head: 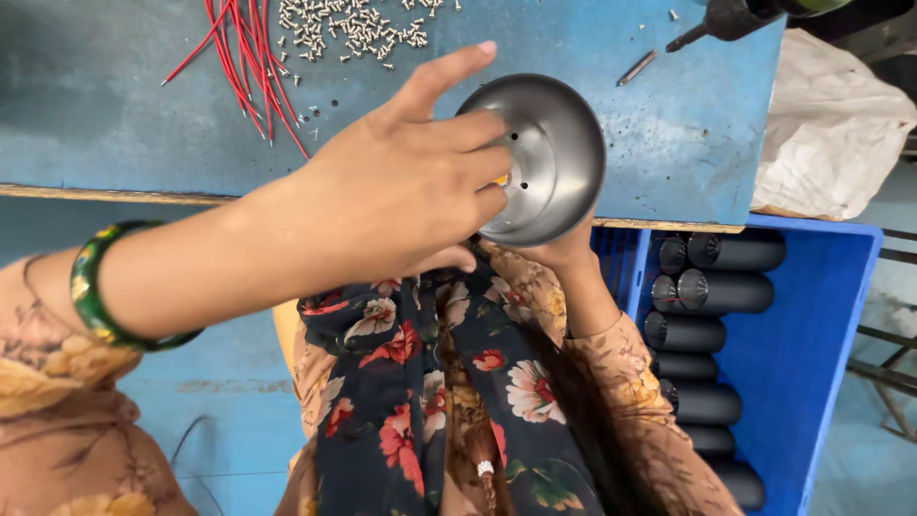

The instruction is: The person assembles LED light fixtures by drilling holes in cylindrical housings, inserting LED modules with wires, and securing them with screws. They repeat the process for multiple units, handling screws, washers, and wires on a blue workbench.

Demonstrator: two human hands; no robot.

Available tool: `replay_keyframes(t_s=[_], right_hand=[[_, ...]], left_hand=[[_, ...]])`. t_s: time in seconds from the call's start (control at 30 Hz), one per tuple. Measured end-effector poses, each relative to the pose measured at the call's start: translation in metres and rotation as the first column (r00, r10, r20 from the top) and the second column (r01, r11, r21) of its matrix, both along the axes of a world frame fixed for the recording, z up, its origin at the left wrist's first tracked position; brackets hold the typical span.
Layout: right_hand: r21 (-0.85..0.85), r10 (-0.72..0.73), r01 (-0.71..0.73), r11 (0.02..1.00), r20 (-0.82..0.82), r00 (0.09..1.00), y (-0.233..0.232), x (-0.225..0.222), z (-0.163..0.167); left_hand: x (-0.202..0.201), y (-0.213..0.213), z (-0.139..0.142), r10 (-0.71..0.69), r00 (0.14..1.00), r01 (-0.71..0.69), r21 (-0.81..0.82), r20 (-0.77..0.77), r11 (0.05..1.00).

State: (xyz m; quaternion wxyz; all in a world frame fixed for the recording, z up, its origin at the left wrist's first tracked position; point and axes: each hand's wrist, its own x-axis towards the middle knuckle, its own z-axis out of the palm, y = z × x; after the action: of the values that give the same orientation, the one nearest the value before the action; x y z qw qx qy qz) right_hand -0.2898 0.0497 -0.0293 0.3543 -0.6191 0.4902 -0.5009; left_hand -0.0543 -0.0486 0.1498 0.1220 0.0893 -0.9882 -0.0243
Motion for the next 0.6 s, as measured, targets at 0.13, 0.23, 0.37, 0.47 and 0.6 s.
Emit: replay_keyframes(t_s=[0.13, 0.23, 0.37, 0.47, 0.6], right_hand=[[-0.061, -0.023, 0.026, 0.998, 0.042, 0.999, 0.003, -0.005, -0.011], [-0.06, -0.044, 0.039, 0.997, -0.083, 0.996, 0.005, -0.008, -0.016], [-0.019, -0.038, 0.036, 0.999, -0.121, 0.992, 0.006, -0.012, -0.014], [-0.045, -0.026, 0.022, 0.999, -0.083, 0.996, 0.004, -0.009, -0.012], [-0.059, -0.04, 0.035, 0.998, -0.091, 0.995, 0.003, -0.003, -0.009]], left_hand=[[-0.013, -0.007, -0.008, -0.009, 1.0, 0.008, -0.097, -0.003, 0.995], [-0.016, -0.008, -0.014, -0.004, 0.999, 0.0, -0.12, -0.032, 0.993], [-0.016, -0.007, -0.012, -0.002, 0.999, -0.002, -0.107, -0.041, 0.994], [-0.012, -0.008, 0.001, 0.002, 1.0, -0.003, -0.069, -0.003, 0.998], [0.0, -0.011, 0.014, 0.009, 0.998, -0.003, -0.083, 0.068, 0.997]])
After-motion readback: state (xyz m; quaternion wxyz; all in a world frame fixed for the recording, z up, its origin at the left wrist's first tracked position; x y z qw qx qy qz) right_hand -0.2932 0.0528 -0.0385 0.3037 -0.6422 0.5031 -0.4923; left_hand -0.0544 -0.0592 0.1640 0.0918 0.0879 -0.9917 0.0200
